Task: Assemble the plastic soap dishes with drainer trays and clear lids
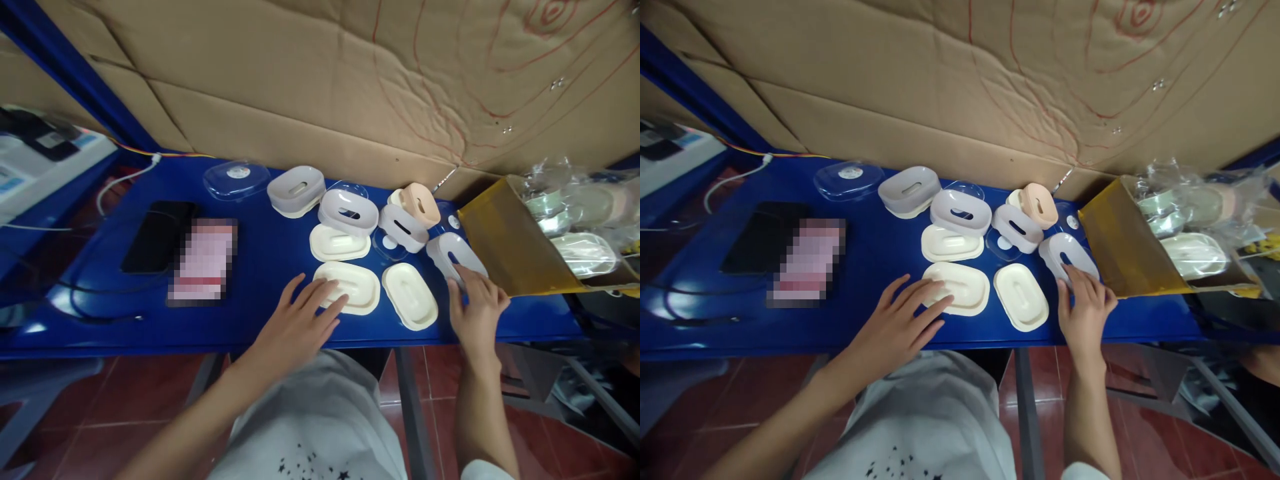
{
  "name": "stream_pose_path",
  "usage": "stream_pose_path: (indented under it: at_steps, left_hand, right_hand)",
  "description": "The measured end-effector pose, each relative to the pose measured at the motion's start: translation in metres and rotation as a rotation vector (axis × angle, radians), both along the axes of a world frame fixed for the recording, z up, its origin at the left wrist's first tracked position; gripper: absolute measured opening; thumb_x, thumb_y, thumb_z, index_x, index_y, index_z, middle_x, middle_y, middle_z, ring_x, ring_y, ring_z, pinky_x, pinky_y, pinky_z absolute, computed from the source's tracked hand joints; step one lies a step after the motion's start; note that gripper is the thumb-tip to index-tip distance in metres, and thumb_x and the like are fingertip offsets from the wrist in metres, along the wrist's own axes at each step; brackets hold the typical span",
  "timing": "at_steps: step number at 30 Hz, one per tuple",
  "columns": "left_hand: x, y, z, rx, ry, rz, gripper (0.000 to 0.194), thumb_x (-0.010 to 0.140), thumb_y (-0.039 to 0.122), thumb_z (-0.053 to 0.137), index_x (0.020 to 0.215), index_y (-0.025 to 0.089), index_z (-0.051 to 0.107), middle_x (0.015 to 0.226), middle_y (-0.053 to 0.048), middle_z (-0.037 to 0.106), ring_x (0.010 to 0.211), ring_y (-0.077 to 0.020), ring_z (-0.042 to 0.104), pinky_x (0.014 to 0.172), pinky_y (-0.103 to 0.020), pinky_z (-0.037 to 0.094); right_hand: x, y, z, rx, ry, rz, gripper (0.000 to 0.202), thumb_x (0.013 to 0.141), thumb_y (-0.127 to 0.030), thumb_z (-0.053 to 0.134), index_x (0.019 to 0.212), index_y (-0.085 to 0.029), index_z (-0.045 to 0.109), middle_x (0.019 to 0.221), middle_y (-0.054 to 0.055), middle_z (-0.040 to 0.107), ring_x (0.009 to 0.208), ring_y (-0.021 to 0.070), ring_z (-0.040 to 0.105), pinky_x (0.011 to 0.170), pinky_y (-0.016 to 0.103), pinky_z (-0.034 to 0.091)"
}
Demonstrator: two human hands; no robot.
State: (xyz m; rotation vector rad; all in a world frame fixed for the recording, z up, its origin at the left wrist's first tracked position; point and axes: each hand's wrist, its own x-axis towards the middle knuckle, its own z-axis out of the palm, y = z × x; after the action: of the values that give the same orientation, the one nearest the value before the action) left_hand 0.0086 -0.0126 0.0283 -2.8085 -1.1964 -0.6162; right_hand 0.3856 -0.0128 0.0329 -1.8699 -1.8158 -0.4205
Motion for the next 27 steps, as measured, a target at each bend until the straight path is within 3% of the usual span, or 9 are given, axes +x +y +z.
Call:
stream_pose_path:
  at_steps: [3,6,10,12,18,27]
  left_hand:
    - [-0.01,-0.008,-0.009,-0.013,-0.055,0.092,0.036,0.107,0.024,0.056,0.142,0.02,0.066,0.149,-0.02,0.065,0.136,-0.0356,0.064,0.117,-0.064,0.049]
    - [-0.012,-0.01,-0.014,-0.044,-0.092,0.15,0.037,0.106,0.025,0.058,0.142,0.022,0.066,0.149,-0.02,0.065,0.137,-0.0353,0.064,0.118,-0.062,0.051]
    - [-0.011,-0.011,-0.015,-0.044,-0.093,0.151,0.035,0.106,0.024,0.058,0.141,0.021,0.066,0.147,-0.019,0.065,0.132,-0.0335,0.066,0.117,-0.058,0.051]
    - [-0.01,-0.011,-0.014,-0.044,-0.094,0.145,0.031,0.107,0.024,0.058,0.136,0.019,0.067,0.145,-0.019,0.066,0.129,-0.0327,0.067,0.115,-0.056,0.052]
    - [-0.011,-0.009,-0.017,-0.01,-0.11,0.125,0.027,0.108,0.024,0.057,0.133,0.015,0.066,0.143,-0.019,0.064,0.12,-0.0312,0.067,0.107,-0.053,0.056]
    - [-0.012,-0.01,-0.022,-0.021,-0.117,0.118,0.028,0.109,0.025,0.057,0.134,0.017,0.064,0.146,-0.016,0.062,0.12,-0.0305,0.066,0.11,-0.053,0.054]
  right_hand:
    - [0.005,0.016,0.001,0.007,-0.041,-0.005,0.039,0.11,-0.036,0.046,0.136,-0.024,0.072,0.142,0.014,0.073,0.133,0.039,0.064,0.116,0.064,0.033]
    - [-0.018,0.011,0.005,0.024,0.005,0.045,0.039,0.109,-0.032,0.046,0.138,-0.025,0.071,0.149,0.015,0.068,0.14,0.0399,0.06,0.116,0.063,0.034]
    - [-0.07,-0.016,0.003,-0.137,0.118,0.373,0.034,0.107,-0.029,0.057,0.139,-0.031,0.068,0.141,0.009,0.074,0.133,0.0333,0.068,0.114,0.056,0.041]
    - [-0.09,-0.025,-0.004,-0.182,0.132,0.471,0.033,0.106,-0.029,0.063,0.138,-0.034,0.067,0.139,0.006,0.075,0.13,0.0315,0.07,0.115,0.055,0.042]
    - [-0.103,-0.024,-0.023,-0.062,0.118,0.491,0.027,0.104,-0.019,0.066,0.13,-0.026,0.071,0.124,0.005,0.081,0.126,0.0279,0.073,0.108,0.046,0.047]
    - [-0.104,-0.023,-0.025,-0.05,0.097,0.48,0.023,0.105,-0.02,0.066,0.127,-0.024,0.069,0.119,0.005,0.081,0.127,0.0279,0.071,0.107,0.044,0.05]
